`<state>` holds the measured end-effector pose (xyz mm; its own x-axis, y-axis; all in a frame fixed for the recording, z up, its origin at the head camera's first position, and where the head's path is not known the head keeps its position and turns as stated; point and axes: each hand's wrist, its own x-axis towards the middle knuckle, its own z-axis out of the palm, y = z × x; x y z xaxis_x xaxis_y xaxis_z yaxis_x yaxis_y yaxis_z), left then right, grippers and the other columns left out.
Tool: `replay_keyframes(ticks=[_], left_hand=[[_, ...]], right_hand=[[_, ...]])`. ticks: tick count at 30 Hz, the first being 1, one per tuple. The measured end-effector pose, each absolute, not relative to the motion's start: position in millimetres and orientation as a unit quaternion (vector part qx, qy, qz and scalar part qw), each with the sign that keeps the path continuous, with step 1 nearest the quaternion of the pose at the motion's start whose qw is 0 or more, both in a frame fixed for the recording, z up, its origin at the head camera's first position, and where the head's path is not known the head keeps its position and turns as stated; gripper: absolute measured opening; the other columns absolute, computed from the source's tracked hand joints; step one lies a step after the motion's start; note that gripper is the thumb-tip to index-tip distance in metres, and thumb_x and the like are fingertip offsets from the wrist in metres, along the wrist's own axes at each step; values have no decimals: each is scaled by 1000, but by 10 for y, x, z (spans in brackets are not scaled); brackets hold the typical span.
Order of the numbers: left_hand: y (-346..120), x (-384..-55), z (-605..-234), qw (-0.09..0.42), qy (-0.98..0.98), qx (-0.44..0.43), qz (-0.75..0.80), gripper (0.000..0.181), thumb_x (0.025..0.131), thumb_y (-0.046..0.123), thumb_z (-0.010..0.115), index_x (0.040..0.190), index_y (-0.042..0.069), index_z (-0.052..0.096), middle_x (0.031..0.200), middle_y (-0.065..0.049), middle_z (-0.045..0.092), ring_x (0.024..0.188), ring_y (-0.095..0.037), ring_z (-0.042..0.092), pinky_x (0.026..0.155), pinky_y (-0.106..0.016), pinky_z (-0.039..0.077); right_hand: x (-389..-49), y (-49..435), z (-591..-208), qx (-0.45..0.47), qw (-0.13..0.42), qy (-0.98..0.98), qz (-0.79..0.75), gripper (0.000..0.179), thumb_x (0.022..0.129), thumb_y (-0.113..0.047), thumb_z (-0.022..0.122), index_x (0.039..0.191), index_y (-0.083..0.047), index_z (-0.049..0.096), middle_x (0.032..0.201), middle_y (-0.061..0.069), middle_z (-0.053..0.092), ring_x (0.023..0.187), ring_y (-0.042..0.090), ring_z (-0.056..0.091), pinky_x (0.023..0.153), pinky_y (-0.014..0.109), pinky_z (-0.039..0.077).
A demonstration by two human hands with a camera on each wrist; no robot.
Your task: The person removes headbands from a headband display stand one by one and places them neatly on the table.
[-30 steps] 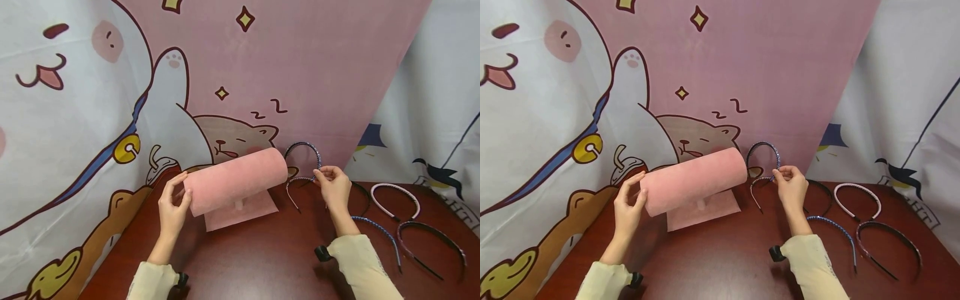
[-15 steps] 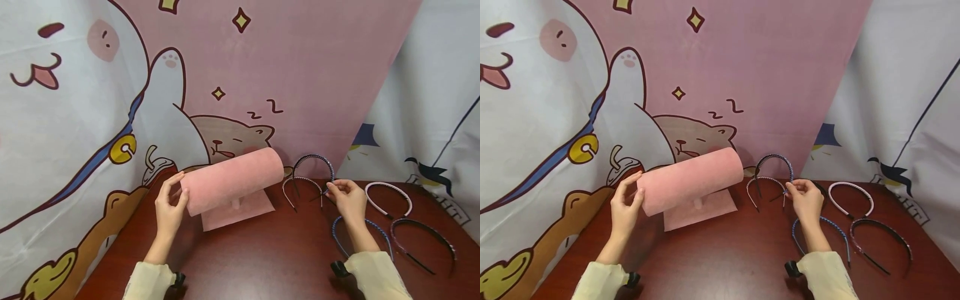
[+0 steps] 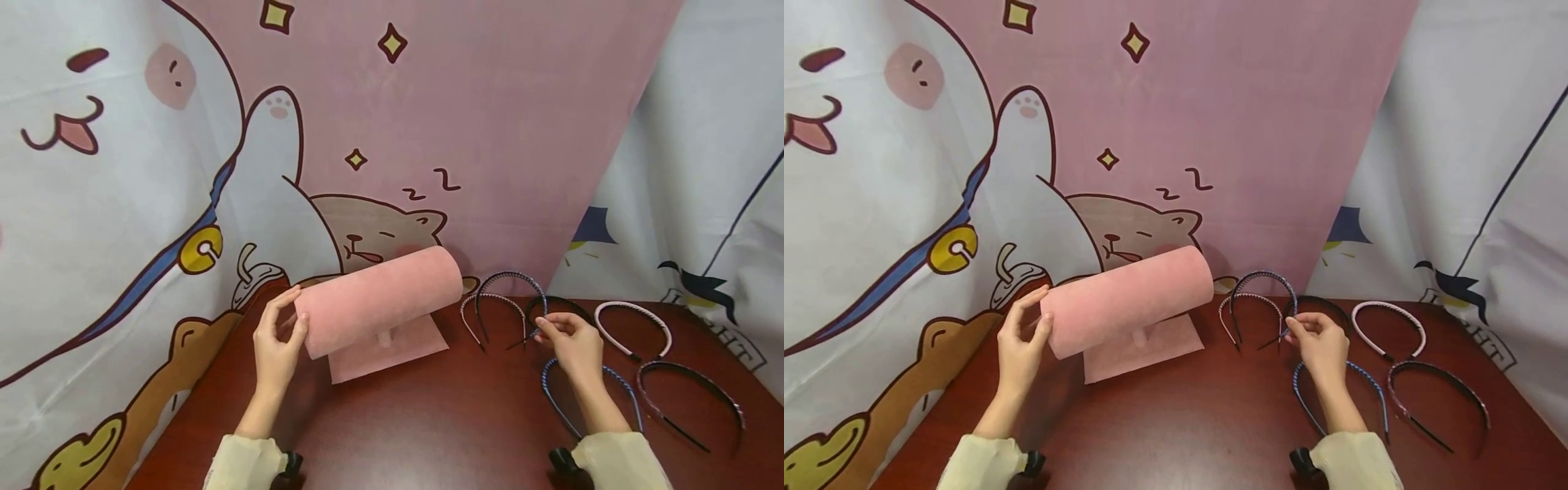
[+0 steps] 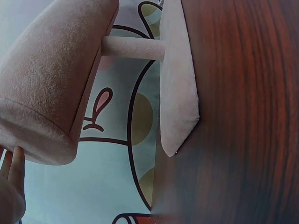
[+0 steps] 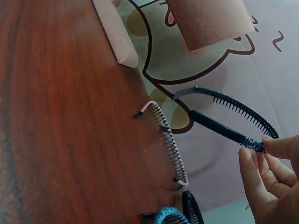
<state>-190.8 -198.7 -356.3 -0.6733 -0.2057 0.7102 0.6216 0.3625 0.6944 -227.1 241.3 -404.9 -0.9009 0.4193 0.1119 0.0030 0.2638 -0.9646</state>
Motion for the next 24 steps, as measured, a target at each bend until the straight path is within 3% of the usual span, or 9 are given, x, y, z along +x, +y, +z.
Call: replay_keyframes(ticks=[17,24], left_hand=[[-1989,-1911,-3565,377,-734,-140,-547,36,88,-5,65,124,-8,62,131,-21,62,124,-9,58,94,-16,53],[-1991,-1913,-3575,376,-733,-141,-548,36,88,-5,64,124,-9,62,131,-27,61,124,-8,58,94,-16,53]], right_hand=[[-2164,2466,-4134,-114,130,-818,549,36,94,-22,69,113,8,64,65,-25,65,58,-3,68,59,16,58],[-2104,2479,-4175,-101,100,-836,530,38,94,-24,68,114,8,64,69,-19,70,60,-3,69,62,16,58]])
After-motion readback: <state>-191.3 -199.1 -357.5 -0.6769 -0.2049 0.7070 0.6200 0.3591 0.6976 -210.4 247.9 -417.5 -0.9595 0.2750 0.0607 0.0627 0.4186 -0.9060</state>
